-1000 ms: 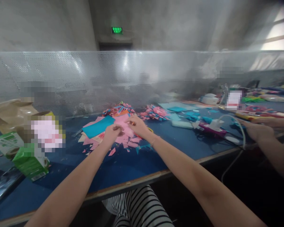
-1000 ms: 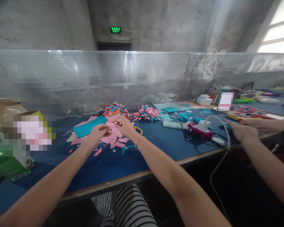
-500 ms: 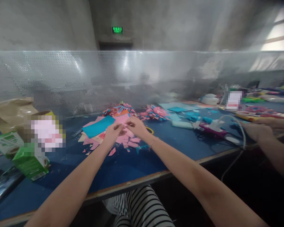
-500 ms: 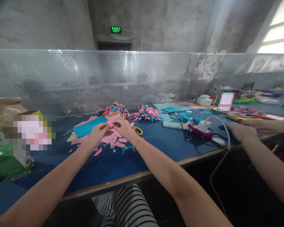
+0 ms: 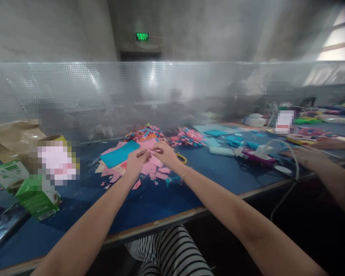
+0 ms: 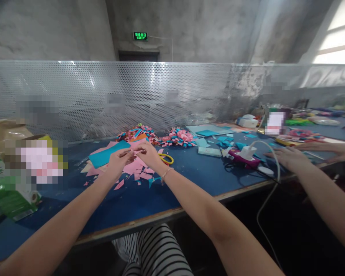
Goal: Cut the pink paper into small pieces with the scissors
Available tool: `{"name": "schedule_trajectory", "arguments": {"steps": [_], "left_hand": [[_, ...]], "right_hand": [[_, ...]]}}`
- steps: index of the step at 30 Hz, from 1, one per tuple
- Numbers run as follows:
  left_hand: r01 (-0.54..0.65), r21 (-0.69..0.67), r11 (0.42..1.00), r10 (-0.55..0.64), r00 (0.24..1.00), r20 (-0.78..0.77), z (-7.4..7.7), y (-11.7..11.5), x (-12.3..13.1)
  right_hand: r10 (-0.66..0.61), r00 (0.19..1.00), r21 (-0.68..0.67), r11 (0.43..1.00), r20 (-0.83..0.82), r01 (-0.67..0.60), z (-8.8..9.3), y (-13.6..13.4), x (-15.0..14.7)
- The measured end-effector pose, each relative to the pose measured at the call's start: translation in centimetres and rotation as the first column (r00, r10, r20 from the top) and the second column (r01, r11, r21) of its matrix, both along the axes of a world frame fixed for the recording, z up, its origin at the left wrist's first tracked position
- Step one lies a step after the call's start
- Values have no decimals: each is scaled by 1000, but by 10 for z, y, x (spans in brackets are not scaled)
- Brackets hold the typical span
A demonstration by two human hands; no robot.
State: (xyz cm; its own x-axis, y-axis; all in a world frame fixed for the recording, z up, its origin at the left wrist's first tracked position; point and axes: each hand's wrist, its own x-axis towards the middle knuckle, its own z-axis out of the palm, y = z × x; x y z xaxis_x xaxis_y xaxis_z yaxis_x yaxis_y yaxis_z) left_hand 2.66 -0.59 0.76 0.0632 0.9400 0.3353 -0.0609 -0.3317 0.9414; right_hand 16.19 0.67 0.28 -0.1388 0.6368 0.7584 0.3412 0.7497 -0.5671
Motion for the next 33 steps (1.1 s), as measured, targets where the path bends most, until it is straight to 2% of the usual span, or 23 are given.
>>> {"name": "schedule_trajectory", "arguments": {"steps": [3, 7, 18, 22, 25, 27, 30, 33], "left_hand": [[-68, 78, 995, 75, 993, -90, -1, 4, -2], [-97, 180, 979, 132, 972, -194, -2, 7, -6], [-115, 163, 980, 137, 981, -135, -2, 5, -3], [-132, 152, 980, 149, 983, -106, -6, 11, -6], [-110, 133, 985, 120, 990, -74, -8, 14, -7], [-72, 117, 991, 80, 994, -71, -8, 13, -6], [-32, 93, 995, 39, 996, -78, -5, 11, -4], [-17, 97, 995, 29, 992, -125, -2, 9, -4]], "right_hand": [[-10, 1000, -24, 1000, 21, 11, 0, 0, 0], [-24, 998, -47, 999, 61, 27, -3, 4, 1], [-27, 997, -90, 995, 70, 33, -1, 4, 1], [-29, 998, -184, 982, 49, 38, -1, 4, 1], [12, 999, -323, 946, -47, -27, 1, 2, 0], [55, 993, -363, 927, -108, -90, 2, 0, 0], [152, 978, -356, 914, -145, -195, 3, 0, 0], [180, 974, -319, 923, -139, -216, 1, 1, 0]]}}
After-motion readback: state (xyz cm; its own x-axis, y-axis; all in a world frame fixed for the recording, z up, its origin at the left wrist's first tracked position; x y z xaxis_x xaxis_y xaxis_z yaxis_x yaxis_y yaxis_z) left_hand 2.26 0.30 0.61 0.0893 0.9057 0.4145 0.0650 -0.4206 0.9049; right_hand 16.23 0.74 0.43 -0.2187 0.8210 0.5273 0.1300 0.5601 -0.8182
